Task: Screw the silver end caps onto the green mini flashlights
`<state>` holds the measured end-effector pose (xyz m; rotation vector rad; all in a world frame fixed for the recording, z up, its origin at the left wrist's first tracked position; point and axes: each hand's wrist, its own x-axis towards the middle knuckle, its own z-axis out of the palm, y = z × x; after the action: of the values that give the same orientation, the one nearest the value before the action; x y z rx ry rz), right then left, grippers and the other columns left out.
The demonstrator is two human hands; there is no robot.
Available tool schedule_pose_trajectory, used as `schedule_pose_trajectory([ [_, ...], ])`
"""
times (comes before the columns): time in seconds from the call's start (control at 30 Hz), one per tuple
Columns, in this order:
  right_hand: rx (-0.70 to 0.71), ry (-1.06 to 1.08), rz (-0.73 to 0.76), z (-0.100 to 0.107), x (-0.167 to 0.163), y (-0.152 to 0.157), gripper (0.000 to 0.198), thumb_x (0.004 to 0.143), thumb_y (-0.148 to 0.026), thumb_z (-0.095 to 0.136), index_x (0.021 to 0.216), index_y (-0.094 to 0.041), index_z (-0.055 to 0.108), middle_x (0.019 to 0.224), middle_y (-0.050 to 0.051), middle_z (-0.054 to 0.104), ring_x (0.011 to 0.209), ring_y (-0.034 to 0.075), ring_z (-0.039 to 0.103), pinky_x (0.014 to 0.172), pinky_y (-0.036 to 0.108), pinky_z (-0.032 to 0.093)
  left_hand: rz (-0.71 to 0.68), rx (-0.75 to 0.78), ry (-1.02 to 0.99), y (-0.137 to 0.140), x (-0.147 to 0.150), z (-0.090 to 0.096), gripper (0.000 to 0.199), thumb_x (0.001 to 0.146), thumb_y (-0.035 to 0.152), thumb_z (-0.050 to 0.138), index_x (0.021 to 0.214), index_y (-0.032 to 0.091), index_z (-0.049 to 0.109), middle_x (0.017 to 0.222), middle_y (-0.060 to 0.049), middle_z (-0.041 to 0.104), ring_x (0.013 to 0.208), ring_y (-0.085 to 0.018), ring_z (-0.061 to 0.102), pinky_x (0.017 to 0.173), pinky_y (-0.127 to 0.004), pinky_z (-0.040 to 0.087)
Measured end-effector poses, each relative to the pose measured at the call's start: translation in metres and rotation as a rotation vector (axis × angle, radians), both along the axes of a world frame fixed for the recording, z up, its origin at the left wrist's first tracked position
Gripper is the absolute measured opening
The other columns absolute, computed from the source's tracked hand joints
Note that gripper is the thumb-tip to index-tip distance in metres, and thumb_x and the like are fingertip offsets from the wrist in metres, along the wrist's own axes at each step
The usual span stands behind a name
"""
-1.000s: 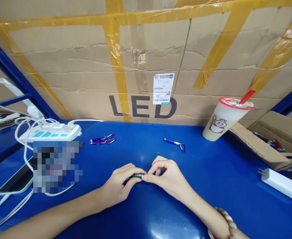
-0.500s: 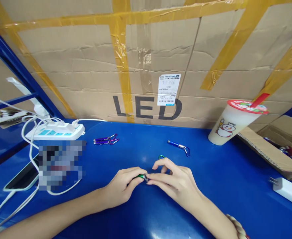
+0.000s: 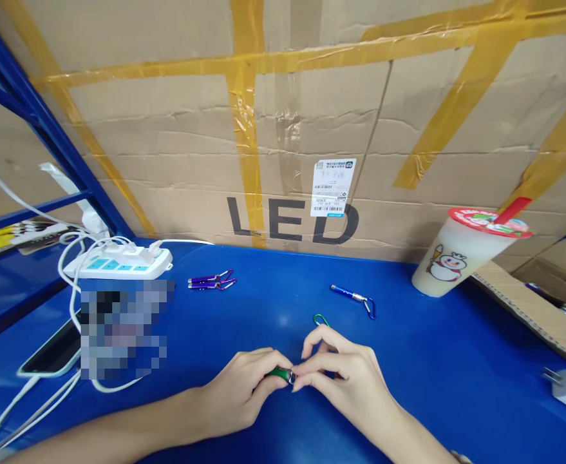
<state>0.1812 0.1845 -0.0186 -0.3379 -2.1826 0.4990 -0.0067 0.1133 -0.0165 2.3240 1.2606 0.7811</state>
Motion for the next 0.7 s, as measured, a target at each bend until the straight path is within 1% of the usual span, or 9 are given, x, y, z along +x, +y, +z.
schedule_pose_trajectory([
  [0.17, -0.026, -0.005, -0.045, -0.001, -0.002, -0.003, 0.015, 0.08, -0.026, 0.065, 0.067, -0.022, 0.071, 0.072, 0.002, 0.055, 0.047, 0.004, 0.052, 0.045, 0.014, 0.044, 0.03, -0.025, -0.019, -0.002, 0.001, -0.001, 0.015, 0.091, 0.015, 0.039, 0.093, 0.016, 0.054, 0.091, -0.002, 0.064, 0.082, -0.014, 0.06, 0.072, -0.022, 0.043],
  [0.27, -0.056, -0.03, -0.081, -0.002, -0.002, -0.003, 0.017, 0.079, -0.029, 0.065, 0.065, -0.024, 0.071, 0.069, 0.002, 0.055, 0.048, 0.005, 0.053, 0.044, 0.014, 0.042, 0.023, 0.006, -0.022, -0.002, 0.0, -0.003, 0.014, 0.09, 0.013, 0.041, 0.093, 0.016, 0.054, 0.091, -0.001, 0.064, 0.082, -0.014, 0.06, 0.072, -0.022, 0.043],
  [0.33, -0.113, -0.046, -0.1, -0.002, -0.003, -0.004, 0.017, 0.078, -0.032, 0.066, 0.064, -0.024, 0.071, 0.068, 0.002, 0.055, 0.05, 0.007, 0.054, 0.043, 0.015, 0.041, 0.022, 0.036, -0.035, -0.001, 0.0, -0.004, 0.013, 0.089, 0.012, 0.043, 0.094, 0.017, 0.054, 0.091, 0.0, 0.064, 0.08, -0.013, 0.059, 0.072, -0.021, 0.043],
  [0.43, -0.29, -0.074, -0.124, -0.001, -0.006, -0.005, 0.018, 0.075, -0.033, 0.067, 0.062, -0.02, 0.07, 0.067, 0.003, 0.054, 0.049, 0.007, 0.052, 0.042, 0.016, 0.039, 0.048, 0.077, -0.078, 0.001, -0.001, -0.007, 0.01, 0.088, 0.012, 0.046, 0.092, 0.016, 0.054, 0.087, 0.0, 0.065, 0.078, -0.012, 0.058, 0.07, -0.02, 0.042],
  [0.5, -0.428, -0.097, -0.144, 0.0, -0.008, -0.006, 0.023, 0.073, -0.033, 0.067, 0.057, -0.016, 0.067, 0.067, 0.004, 0.053, 0.051, 0.007, 0.05, 0.044, 0.016, 0.038, 0.065, 0.113, -0.096, 0.001, 0.0, -0.009, 0.006, 0.088, 0.012, 0.049, 0.088, 0.015, 0.054, 0.084, -0.001, 0.064, 0.075, -0.012, 0.057, 0.068, -0.019, 0.042],
  [0.57, -0.574, -0.11, -0.146, 0.001, -0.01, -0.007, 0.029, 0.071, -0.038, 0.067, 0.054, -0.014, 0.065, 0.068, 0.005, 0.05, 0.052, 0.007, 0.047, 0.047, 0.018, 0.038, 0.069, 0.145, -0.115, 0.001, 0.001, -0.011, 0.004, 0.087, 0.013, 0.051, 0.086, 0.015, 0.054, 0.081, -0.001, 0.064, 0.073, -0.012, 0.056, 0.067, -0.019, 0.042],
  [0.63, -0.711, -0.115, -0.123, 0.001, -0.01, -0.005, 0.035, 0.068, -0.044, 0.068, 0.053, -0.012, 0.064, 0.068, 0.005, 0.047, 0.054, 0.008, 0.044, 0.05, 0.02, 0.036, 0.073, 0.141, -0.162, 0.001, 0.003, -0.01, 0.003, 0.086, 0.013, 0.052, 0.086, 0.014, 0.056, 0.081, -0.002, 0.064, 0.073, -0.012, 0.057, 0.067, -0.018, 0.042],
  [0.7, -0.805, -0.121, -0.095, -0.001, -0.009, -0.002, 0.039, 0.064, -0.049, 0.069, 0.053, -0.011, 0.065, 0.068, 0.005, 0.045, 0.056, 0.008, 0.042, 0.052, 0.021, 0.035, 0.086, 0.094, -0.227, -0.001, 0.005, -0.007, 0.005, 0.085, 0.013, 0.054, 0.089, 0.013, 0.058, 0.083, -0.002, 0.065, 0.075, -0.011, 0.059, 0.07, -0.017, 0.043],
])
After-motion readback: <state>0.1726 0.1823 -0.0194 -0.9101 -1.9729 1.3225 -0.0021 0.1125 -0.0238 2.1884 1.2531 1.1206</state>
